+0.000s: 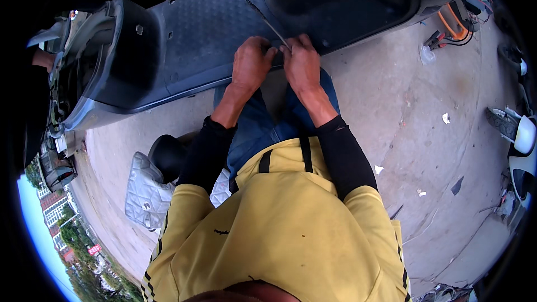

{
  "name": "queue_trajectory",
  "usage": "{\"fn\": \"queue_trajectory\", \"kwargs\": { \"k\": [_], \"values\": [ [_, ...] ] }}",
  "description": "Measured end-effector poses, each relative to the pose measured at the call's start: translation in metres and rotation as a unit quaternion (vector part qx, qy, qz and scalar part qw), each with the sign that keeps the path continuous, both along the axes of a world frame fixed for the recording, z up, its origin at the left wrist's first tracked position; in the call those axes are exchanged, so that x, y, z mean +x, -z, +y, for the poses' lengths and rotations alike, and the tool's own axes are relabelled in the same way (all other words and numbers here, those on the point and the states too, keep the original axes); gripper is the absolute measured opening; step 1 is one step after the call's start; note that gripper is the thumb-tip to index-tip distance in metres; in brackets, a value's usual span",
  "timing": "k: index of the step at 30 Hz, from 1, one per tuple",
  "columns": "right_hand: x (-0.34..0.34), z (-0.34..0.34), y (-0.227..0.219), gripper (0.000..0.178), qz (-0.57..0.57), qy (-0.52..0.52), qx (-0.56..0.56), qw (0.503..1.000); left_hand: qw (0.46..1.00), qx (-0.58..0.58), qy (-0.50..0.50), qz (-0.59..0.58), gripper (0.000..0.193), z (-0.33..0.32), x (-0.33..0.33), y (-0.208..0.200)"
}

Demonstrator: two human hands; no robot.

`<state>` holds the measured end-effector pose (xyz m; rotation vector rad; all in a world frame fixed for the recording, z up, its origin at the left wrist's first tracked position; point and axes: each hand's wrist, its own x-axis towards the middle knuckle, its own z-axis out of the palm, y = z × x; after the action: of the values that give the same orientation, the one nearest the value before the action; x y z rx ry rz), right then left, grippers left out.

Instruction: The person uses a screwdriver to remove screws from the scooter's floorboard and seat area, then opens the under-seat storage compartment and removes a quilted cover and other items. The person continues to unscrew fasteners inside the compartment while handling the removed parts.

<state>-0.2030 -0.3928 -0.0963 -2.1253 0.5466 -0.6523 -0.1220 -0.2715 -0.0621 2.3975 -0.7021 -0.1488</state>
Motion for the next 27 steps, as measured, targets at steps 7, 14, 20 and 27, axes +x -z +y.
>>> {"fn": "queue_trajectory", "kwargs": {
  "k": [7,14,20,27],
  "values": [
    [0.0,0.004,-0.004,0.008,0.004,0.009,0.002,1.0,1.0,-0.021,-0.009,-0.016,0.016,0.0,-0.008,0.002],
    [0.001,0.003,-0.001,0.007,0.003,0.012,-0.006,1.0,0.998,-0.049,-0.015,0.027,0.016,0.0,-0.003,0.004],
    [-0.027,0.003,-0.027,0.034,0.032,-0.041,0.056,0.997,0.997,-0.047,-0.021,0.063,0.017,0.003,0.003,0.005],
    [-0.121,0.0,-0.079,0.063,0.244,-0.14,0.185,0.942,0.994,-0.036,-0.013,0.098,0.023,0.0,0.011,0.0]
  ]
}}
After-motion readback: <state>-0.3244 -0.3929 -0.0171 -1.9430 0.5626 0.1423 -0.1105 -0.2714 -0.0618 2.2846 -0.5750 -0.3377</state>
